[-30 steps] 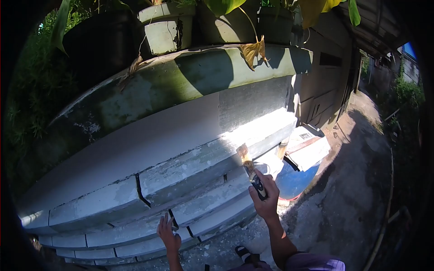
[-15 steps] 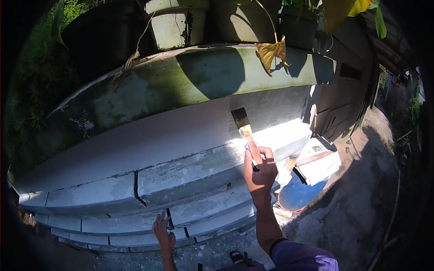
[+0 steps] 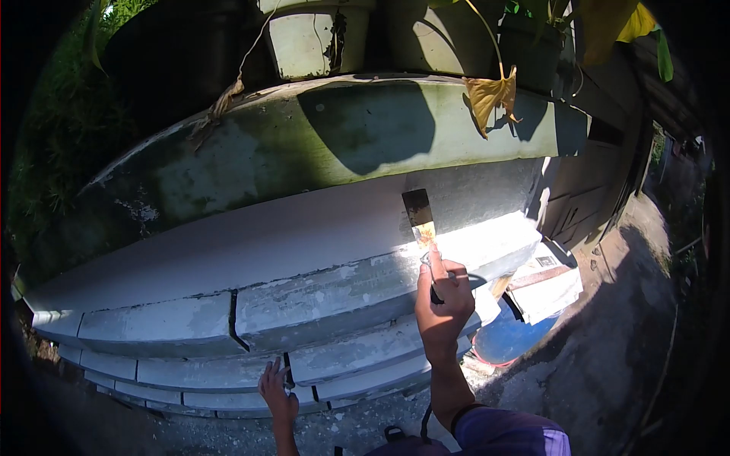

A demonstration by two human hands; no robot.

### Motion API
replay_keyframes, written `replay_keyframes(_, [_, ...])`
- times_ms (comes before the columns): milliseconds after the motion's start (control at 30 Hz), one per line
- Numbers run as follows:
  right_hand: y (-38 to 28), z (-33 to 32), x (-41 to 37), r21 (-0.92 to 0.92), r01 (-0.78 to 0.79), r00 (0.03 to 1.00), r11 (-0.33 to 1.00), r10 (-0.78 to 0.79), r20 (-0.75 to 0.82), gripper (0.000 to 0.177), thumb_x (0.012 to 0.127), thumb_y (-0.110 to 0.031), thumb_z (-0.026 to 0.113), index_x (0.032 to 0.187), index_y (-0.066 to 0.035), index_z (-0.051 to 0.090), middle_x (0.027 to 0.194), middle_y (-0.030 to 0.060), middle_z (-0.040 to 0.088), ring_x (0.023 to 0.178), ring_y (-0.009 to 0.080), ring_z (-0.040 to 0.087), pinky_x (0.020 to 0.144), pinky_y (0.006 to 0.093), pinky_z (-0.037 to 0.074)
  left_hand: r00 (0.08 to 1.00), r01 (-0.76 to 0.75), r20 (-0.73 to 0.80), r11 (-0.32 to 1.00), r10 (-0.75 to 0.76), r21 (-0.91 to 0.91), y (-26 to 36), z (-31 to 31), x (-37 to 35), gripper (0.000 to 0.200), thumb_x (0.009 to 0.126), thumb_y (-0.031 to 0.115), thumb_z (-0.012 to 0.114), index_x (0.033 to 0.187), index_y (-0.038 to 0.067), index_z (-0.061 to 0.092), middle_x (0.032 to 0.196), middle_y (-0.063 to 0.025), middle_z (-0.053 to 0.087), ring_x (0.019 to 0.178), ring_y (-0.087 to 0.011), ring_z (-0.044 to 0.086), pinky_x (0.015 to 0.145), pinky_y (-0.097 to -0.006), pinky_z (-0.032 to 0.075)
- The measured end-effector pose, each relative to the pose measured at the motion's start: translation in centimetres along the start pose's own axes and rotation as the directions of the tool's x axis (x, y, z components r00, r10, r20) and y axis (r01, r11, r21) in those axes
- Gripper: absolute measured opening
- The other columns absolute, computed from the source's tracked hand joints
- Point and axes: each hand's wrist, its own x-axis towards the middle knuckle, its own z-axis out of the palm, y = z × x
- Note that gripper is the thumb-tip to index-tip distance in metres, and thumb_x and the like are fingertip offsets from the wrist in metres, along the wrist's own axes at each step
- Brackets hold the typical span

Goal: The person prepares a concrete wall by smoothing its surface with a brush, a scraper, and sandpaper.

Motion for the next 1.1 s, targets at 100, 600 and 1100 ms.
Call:
replay_keyframes(100, [0.4, 0.3, 0.1, -0.015, 0.037, 0.999, 0.999, -0.037, -0.020, 0.040, 0.084, -0.005, 0.077, 0.123, -0.014, 0.072, 0.094, 0.0052, 0.064, 0.063, 0.0146, 0.061, 0.055, 0.0293, 0.049, 1.000, 0.001, 0.030, 1.000, -0.002, 0.008, 0.3, -0.5, 0.1, 0.072, 0.054, -0.011, 0.053, 0.123, 0.009, 0.058, 0.151, -0.0106, 0.048, 0.145, -0.0345, 0.033, 0.117, -0.0512, 0.019])
replay_keyframes(600, [0.6, 1.4, -0.2, -0.175, 0.088, 0.991, 0.981, -0.103, -0.082, 0.040, 0.083, -0.010, 0.079, 0.122, -0.012, 0.072, 0.090, 0.0061, 0.067, 0.072, 0.0181, 0.068, 0.060, 0.0305, 0.054, 1.000, -0.016, 0.005, 0.999, 0.016, 0.032, -0.2, -0.1, 0.0, 0.074, 0.054, -0.013, 0.056, 0.124, 0.010, 0.056, 0.152, -0.0106, 0.047, 0.145, -0.0341, 0.033, 0.116, -0.0509, 0.020])
replay_keyframes(1100, [-2.9, -1.1, 4.7, 0.124, -0.053, 0.994, 0.991, 0.065, -0.091, 0.044, 0.082, -0.007, 0.079, 0.125, -0.008, 0.070, 0.090, 0.0099, 0.067, 0.079, 0.0189, 0.066, 0.073, 0.0315, 0.052, 0.999, -0.011, 0.053, 0.999, 0.013, -0.031, -1.1, -0.6, -0.4, 0.076, 0.055, -0.013, 0.055, 0.128, 0.011, 0.057, 0.153, -0.0082, 0.045, 0.146, -0.0329, 0.032, 0.118, -0.0511, 0.019])
